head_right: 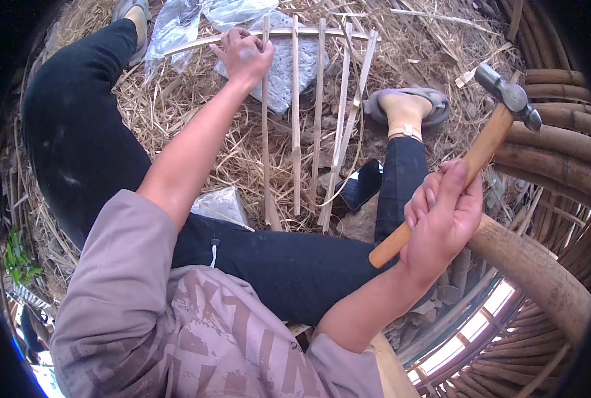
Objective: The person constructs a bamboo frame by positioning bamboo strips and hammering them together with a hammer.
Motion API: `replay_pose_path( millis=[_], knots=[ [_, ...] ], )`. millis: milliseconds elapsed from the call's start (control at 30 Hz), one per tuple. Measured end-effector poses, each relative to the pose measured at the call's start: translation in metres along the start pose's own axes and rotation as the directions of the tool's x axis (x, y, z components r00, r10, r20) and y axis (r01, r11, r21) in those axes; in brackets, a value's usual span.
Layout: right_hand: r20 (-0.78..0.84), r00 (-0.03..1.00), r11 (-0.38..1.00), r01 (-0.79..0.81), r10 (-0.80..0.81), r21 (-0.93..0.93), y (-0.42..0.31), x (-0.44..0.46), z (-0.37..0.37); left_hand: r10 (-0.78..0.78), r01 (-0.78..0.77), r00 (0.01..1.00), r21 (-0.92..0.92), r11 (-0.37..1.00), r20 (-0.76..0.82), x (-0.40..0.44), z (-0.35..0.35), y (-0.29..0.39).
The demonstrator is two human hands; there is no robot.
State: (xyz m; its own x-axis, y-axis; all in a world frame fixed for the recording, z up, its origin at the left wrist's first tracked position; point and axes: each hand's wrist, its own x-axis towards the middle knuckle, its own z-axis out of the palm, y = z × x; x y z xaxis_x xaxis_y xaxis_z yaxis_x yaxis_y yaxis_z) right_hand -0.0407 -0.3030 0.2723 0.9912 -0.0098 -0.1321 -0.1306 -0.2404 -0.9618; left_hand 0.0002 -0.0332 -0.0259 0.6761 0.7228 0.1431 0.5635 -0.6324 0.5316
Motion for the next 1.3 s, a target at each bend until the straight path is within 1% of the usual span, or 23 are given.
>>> replay_pose_path(
  millis=[133, 233, 333, 433, 500, 533, 567, 633, 700, 767, 833, 867, 1000, 1033, 1100, 1133, 1233, 1267, 1300],
  knots=[
    [-0.006, 1.000, 1.000, -0.002, 0.002, 0.004, -0.001, -0.001, 0.000, 0.014, -0.014, 1.000, -0.013, 1.000, -0.022, 0.000, 0.001, -0.001],
    [-0.002, 1.000, 1.000, 0.002, -0.002, 0.008, -0.003, -0.002, -0.001, 0.015, -0.016, 1.000, 0.035, 0.999, 0.011, -0.001, 0.001, -0.002],
    [0.004, 1.000, 1.000, -0.003, 0.003, 0.008, -0.002, -0.001, -0.001, 0.022, -0.014, 0.997, 0.110, 0.994, -0.071, 0.001, 0.010, -0.003],
    [0.004, 1.000, 1.000, -0.017, 0.017, -0.012, -0.001, -0.003, 0.004, 0.008, 0.000, 0.999, 0.136, 0.991, -0.052, 0.000, 0.016, -0.005],
    [0.032, 0.999, 0.999, -0.022, 0.023, -0.032, 0.004, -0.001, 0.008, 0.021, -0.022, 1.000, 0.206, 0.978, 0.005, -0.004, 0.014, -0.010],
    [0.036, 0.999, 0.998, -0.028, 0.030, -0.057, 0.011, 0.000, 0.012, 0.027, -0.034, 0.999, 0.240, 0.970, 0.029, -0.004, 0.012, -0.011],
    [0.049, 0.999, 0.989, -0.015, 0.022, -0.144, 0.020, 0.003, 0.018, 0.029, -0.046, 0.997, 0.272, 0.961, 0.066, -0.005, 0.011, -0.011],
    [0.071, 0.997, 0.949, 0.009, 0.015, -0.316, 0.045, 0.010, 0.032, 0.030, -0.078, 0.989, 0.332, 0.940, 0.148, -0.008, 0.005, -0.011],
    [0.214, 0.977, 0.797, 0.143, -0.018, -0.586, 0.075, 0.018, 0.046, 0.028, -0.076, 0.989, 0.336, 0.939, 0.145, -0.008, 0.010, -0.013],
    [0.326, 0.945, 0.712, 0.239, -0.015, -0.661, 0.082, 0.014, 0.081, 0.028, -0.073, 0.989, 0.312, 0.947, 0.145, -0.006, 0.012, -0.012],
    [0.497, 0.867, 0.576, 0.421, -0.030, -0.700, 0.099, 0.023, 0.123, 0.019, -0.061, 0.987, 0.265, 0.962, 0.160, -0.006, 0.002, -0.010],
    [0.543, 0.836, 0.531, 0.499, -0.084, -0.685, 0.103, 0.027, 0.140, -0.028, -0.057, 0.967, 0.322, 0.945, 0.252, -0.004, -0.004, -0.007],
    [0.579, 0.769, 0.404, 0.637, -0.271, -0.657, 0.123, 0.058, 0.194, -0.011, -0.044, 0.958, 0.187, 0.981, 0.286, 0.000, -0.009, -0.009],
    [0.578, 0.769, 0.388, 0.637, -0.273, -0.666, 0.135, 0.064, 0.202, 0.006, -0.042, 0.968, 0.141, 0.989, 0.250, 0.001, -0.006, -0.012],
    [0.570, 0.774, 0.356, 0.633, -0.277, -0.687, 0.149, 0.074, 0.212, -0.014, -0.020, 0.960, 0.120, 0.993, 0.281, 0.002, -0.008, -0.012],
    [0.583, 0.793, 0.345, 0.605, -0.176, -0.718, 0.150, 0.077, 0.215, -0.021, -0.011, 0.957, 0.110, 0.994, 0.289, 0.003, -0.011, -0.013],
    [0.600, 0.794, 0.310, 0.598, -0.101, -0.739, 0.145, 0.079, 0.216, -0.017, -0.010, 0.953, 0.086, 0.996, 0.302, 0.001, -0.011, -0.012],
    [0.590, 0.790, 0.378, 0.604, -0.166, -0.702, 0.139, 0.076, 0.215, -0.010, -0.017, 0.957, 0.090, 0.996, 0.290, 0.002, -0.011, -0.012],
    [0.578, 0.783, 0.397, 0.618, -0.230, -0.679, 0.137, 0.074, 0.215, -0.007, -0.021, 0.960, 0.098, 0.995, 0.279, 0.003, -0.011, -0.013]
  ],
)
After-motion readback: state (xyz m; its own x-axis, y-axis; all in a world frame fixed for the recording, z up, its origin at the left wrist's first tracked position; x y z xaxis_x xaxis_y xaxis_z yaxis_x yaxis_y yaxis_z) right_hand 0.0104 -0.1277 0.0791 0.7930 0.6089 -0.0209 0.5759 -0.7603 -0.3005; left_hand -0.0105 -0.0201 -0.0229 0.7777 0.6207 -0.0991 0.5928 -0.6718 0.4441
